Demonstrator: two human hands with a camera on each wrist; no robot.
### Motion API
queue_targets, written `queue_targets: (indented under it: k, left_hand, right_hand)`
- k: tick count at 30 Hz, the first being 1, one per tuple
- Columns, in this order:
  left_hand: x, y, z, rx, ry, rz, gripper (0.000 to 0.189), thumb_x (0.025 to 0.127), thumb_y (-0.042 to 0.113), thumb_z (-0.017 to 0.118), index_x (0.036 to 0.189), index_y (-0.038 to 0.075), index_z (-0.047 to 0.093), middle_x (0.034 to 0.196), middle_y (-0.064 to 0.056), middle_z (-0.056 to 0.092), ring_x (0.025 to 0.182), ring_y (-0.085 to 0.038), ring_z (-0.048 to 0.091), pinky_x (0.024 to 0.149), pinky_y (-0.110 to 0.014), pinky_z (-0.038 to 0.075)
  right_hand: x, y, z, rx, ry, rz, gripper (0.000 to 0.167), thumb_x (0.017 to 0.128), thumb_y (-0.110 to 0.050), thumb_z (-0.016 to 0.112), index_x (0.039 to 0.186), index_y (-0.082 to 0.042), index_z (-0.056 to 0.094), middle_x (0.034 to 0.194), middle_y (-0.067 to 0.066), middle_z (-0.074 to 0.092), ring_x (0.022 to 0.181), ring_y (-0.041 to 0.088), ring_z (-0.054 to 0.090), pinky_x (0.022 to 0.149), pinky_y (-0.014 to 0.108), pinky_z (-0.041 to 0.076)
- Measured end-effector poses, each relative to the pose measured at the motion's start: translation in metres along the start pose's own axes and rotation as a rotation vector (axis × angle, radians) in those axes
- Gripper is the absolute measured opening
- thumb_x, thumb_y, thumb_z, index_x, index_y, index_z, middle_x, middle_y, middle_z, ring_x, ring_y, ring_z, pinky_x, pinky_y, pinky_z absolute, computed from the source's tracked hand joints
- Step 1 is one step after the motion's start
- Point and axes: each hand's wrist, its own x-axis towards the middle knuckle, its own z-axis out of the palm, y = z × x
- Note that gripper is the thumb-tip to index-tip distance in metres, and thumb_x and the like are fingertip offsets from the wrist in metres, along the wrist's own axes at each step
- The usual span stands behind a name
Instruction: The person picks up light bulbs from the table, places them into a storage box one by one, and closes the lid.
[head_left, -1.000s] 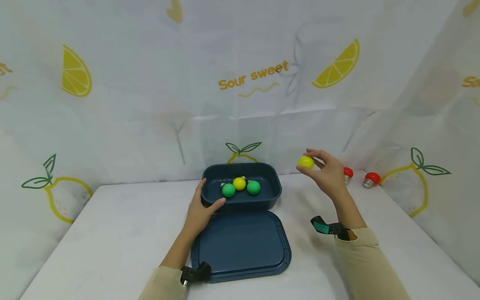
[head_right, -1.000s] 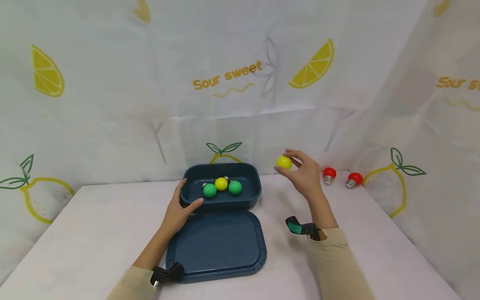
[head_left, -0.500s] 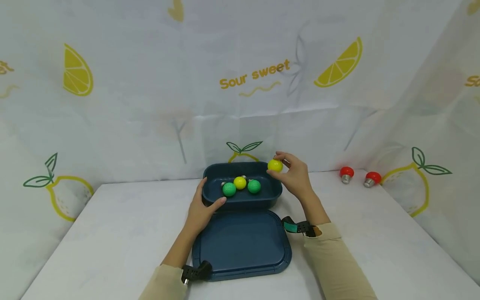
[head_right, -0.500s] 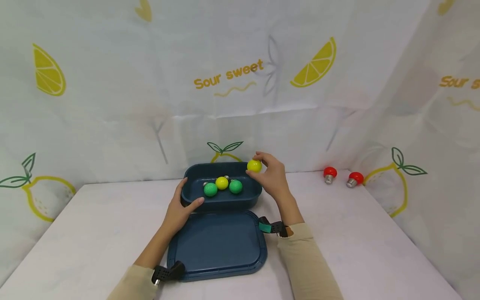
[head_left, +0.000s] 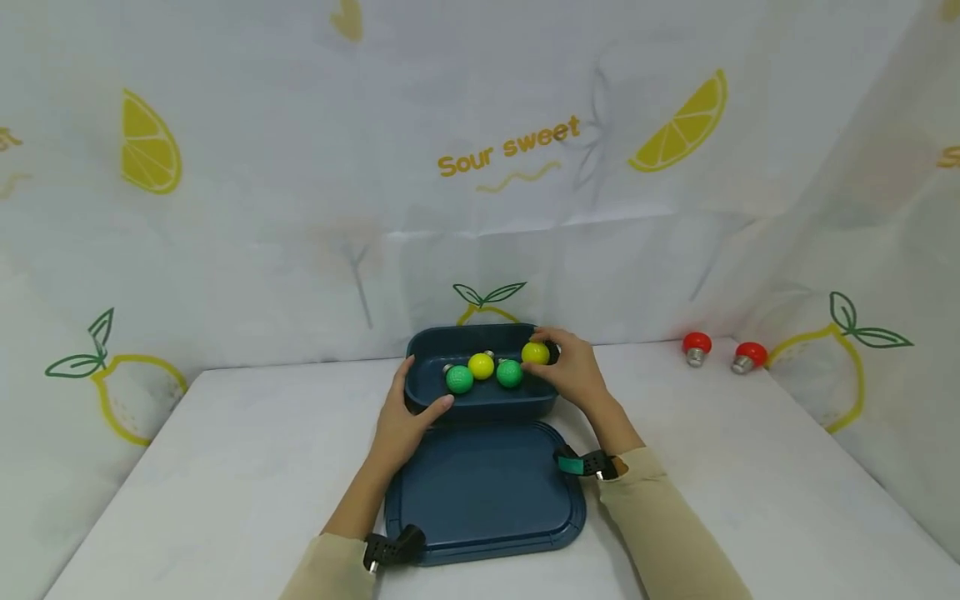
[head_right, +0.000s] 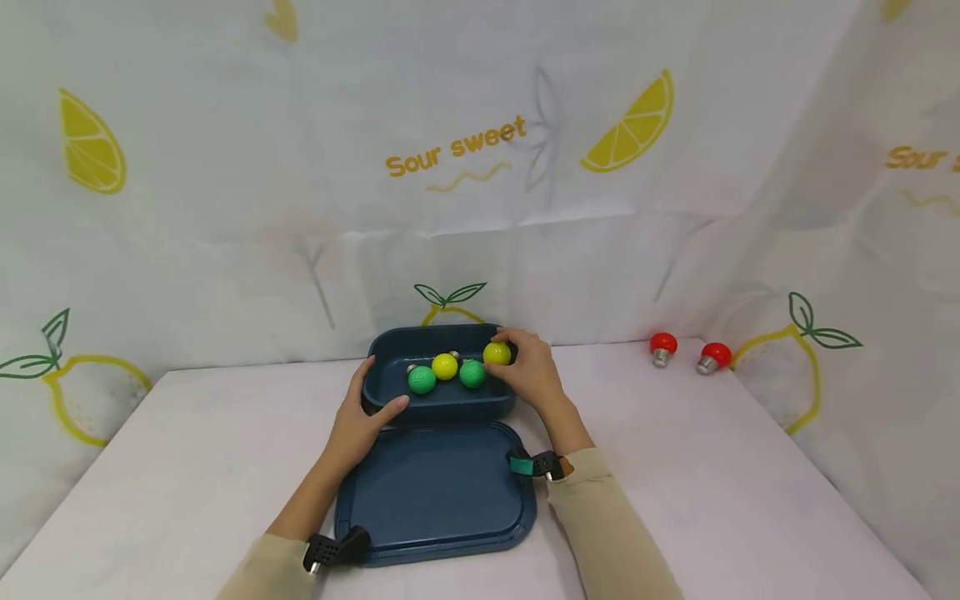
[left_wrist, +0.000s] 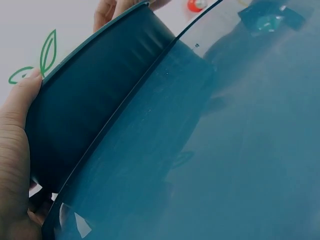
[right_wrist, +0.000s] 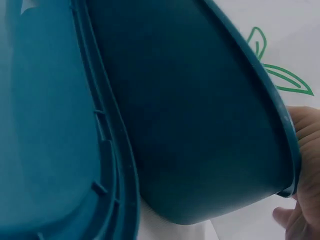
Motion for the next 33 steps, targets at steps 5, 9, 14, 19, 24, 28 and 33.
queue_targets:
  k: [5, 9, 14, 19, 24, 28, 33]
  left_hand:
    - [-0.002, 0.0, 0.003, 0.0, 0.001, -0.006, 0.095, 0.087, 0.051, 0.074, 0.162, 0.031, 0.018, 0.169, -0.007, 0.023, 0.155, -0.034, 0.027, 0.123, -0.063, 0.024]
    - [-0.003, 0.002, 0.004, 0.008, -0.004, -0.004, 0.095, 0.087, 0.05, 0.074, 0.162, 0.03, 0.018, 0.169, -0.008, 0.023, 0.155, -0.035, 0.027, 0.122, -0.064, 0.024]
    - [0.0, 0.006, 0.003, 0.006, 0.008, 0.012, 0.094, 0.088, 0.051, 0.074, 0.162, 0.03, 0.019, 0.169, -0.009, 0.024, 0.154, -0.036, 0.028, 0.122, -0.064, 0.025]
    - [-0.001, 0.004, 0.0, 0.025, 0.012, -0.007, 0.095, 0.088, 0.05, 0.074, 0.162, 0.03, 0.019, 0.168, -0.01, 0.025, 0.153, -0.036, 0.03, 0.121, -0.064, 0.027]
    - [-0.002, 0.004, -0.002, 0.038, 0.018, -0.01, 0.094, 0.088, 0.051, 0.073, 0.161, 0.033, 0.018, 0.168, -0.01, 0.027, 0.152, -0.036, 0.032, 0.12, -0.065, 0.028]
    - [-0.001, 0.004, -0.001, 0.036, 0.008, -0.01, 0.094, 0.088, 0.051, 0.073, 0.161, 0.034, 0.018, 0.168, -0.01, 0.026, 0.153, -0.036, 0.031, 0.12, -0.065, 0.028]
    - [-0.002, 0.004, 0.002, 0.044, 0.004, -0.019, 0.094, 0.088, 0.051, 0.073, 0.161, 0.034, 0.018, 0.168, -0.009, 0.025, 0.153, -0.036, 0.03, 0.121, -0.065, 0.027]
  right_hand:
    - [-0.003, 0.005, 0.0, -0.024, -0.036, 0.029, 0.041, 0.083, -0.022, 0.084, 0.118, -0.006, 0.071, 0.138, 0.014, 0.065, 0.136, 0.038, 0.054, 0.114, 0.055, 0.043]
    - [-0.005, 0.004, -0.004, -0.024, -0.081, 0.048, 0.045, 0.083, -0.023, 0.084, 0.122, -0.006, 0.071, 0.138, 0.013, 0.066, 0.135, 0.038, 0.055, 0.113, 0.056, 0.043]
    - [0.0, -0.001, -0.008, -0.07, -0.122, 0.06, 0.047, 0.084, -0.025, 0.083, 0.126, -0.007, 0.071, 0.133, 0.015, 0.068, 0.128, 0.037, 0.06, 0.107, 0.055, 0.048]
    - [0.005, -0.005, -0.006, -0.114, -0.189, 0.077, 0.047, 0.084, -0.024, 0.083, 0.127, -0.007, 0.071, 0.133, 0.017, 0.068, 0.123, 0.036, 0.063, 0.103, 0.052, 0.052]
    - [0.005, -0.01, -0.006, -0.109, -0.208, 0.072, 0.045, 0.086, -0.019, 0.081, 0.127, -0.005, 0.07, 0.133, 0.018, 0.067, 0.121, 0.036, 0.063, 0.101, 0.051, 0.052]
    - [0.005, -0.012, -0.006, -0.109, -0.221, 0.099, 0.046, 0.087, -0.017, 0.08, 0.129, -0.004, 0.068, 0.135, 0.019, 0.065, 0.124, 0.036, 0.061, 0.103, 0.051, 0.051]
    - [0.004, -0.011, -0.005, -0.129, -0.239, 0.116, 0.047, 0.088, -0.018, 0.079, 0.131, -0.004, 0.067, 0.137, 0.02, 0.064, 0.127, 0.037, 0.059, 0.104, 0.052, 0.05]
